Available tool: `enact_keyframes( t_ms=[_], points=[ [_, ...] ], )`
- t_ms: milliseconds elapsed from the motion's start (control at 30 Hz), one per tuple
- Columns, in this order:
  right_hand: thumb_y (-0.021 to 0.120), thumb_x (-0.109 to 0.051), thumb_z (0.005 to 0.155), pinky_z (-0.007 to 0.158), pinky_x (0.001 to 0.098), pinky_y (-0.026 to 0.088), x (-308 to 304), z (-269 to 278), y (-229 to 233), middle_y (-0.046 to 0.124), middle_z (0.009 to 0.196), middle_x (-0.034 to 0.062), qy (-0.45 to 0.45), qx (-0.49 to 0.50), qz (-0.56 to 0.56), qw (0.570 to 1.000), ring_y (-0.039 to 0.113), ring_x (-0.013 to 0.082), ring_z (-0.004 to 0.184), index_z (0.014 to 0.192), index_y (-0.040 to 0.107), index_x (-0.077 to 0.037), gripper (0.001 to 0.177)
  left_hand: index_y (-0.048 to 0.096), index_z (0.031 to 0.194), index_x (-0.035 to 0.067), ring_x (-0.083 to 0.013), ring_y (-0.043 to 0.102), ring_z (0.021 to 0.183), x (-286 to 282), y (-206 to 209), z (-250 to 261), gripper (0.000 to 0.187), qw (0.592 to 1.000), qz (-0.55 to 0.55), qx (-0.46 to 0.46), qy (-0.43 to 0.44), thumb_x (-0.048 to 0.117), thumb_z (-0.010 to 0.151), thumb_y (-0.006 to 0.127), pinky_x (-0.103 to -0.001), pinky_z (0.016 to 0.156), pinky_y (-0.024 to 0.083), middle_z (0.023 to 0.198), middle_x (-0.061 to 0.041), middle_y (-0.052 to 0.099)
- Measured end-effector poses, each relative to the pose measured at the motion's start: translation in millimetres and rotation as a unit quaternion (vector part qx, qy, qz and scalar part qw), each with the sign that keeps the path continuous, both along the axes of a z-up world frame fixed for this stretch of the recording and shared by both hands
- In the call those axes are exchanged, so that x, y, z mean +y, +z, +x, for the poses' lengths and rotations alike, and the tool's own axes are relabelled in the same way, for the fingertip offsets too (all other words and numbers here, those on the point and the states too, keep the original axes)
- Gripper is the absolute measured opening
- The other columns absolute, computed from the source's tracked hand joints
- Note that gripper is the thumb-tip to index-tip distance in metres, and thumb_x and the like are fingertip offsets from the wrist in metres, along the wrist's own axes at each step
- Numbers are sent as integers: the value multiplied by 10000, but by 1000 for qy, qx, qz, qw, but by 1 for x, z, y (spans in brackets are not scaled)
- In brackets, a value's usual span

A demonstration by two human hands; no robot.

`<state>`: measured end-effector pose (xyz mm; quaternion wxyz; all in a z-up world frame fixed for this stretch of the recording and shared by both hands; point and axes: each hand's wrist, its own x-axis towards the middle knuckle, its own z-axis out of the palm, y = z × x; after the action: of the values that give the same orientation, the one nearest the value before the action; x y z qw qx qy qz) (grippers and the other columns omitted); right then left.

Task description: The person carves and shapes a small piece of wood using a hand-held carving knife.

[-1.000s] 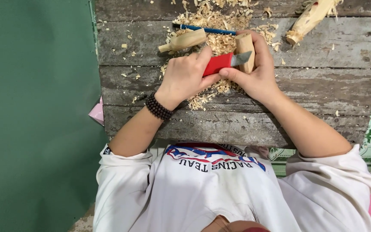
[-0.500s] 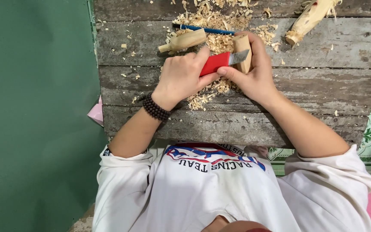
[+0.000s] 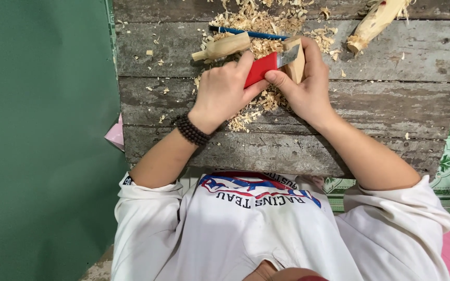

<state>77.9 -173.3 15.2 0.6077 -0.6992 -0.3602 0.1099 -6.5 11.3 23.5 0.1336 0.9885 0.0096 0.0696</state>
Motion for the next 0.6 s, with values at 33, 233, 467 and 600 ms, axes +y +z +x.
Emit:
enact_keyframes(
  t_ms=[33,233,467,600],
  points=[
    [767,-51,1013,840,345,525,0,1,-3,576,1103,144,-1,1,1,1000,605,228,936,1362,394,15,515,551,1154,29,-245,636,415,5,6,-1,522,1000,1,1,-1,462,948,758,-378,368,499,653,-108,688],
    [827,-97,914,861,367,507,-4,0,-2,577,1147,160,43,-10,-23,999,601,251,973,1402,385,6,667,607,1065,110,-264,630,476,14,19,-7,484,997,16,-12,-75,548,916,751,-389,438,478,704,-70,703],
    [784,-26,982,827,352,515,3,-1,1,609,1097,153,6,-24,-28,999,608,238,923,1406,405,24,571,577,1143,96,-234,636,434,-6,5,-6,526,997,64,-10,43,522,905,775,-377,371,487,653,-86,667],
    [746,18,1007,843,333,512,4,-2,3,588,1105,137,7,12,-5,1000,595,217,936,1388,400,9,515,545,1135,81,-278,638,426,-6,6,-5,520,998,39,1,52,524,939,734,-416,368,491,639,-99,667]
  ],
)
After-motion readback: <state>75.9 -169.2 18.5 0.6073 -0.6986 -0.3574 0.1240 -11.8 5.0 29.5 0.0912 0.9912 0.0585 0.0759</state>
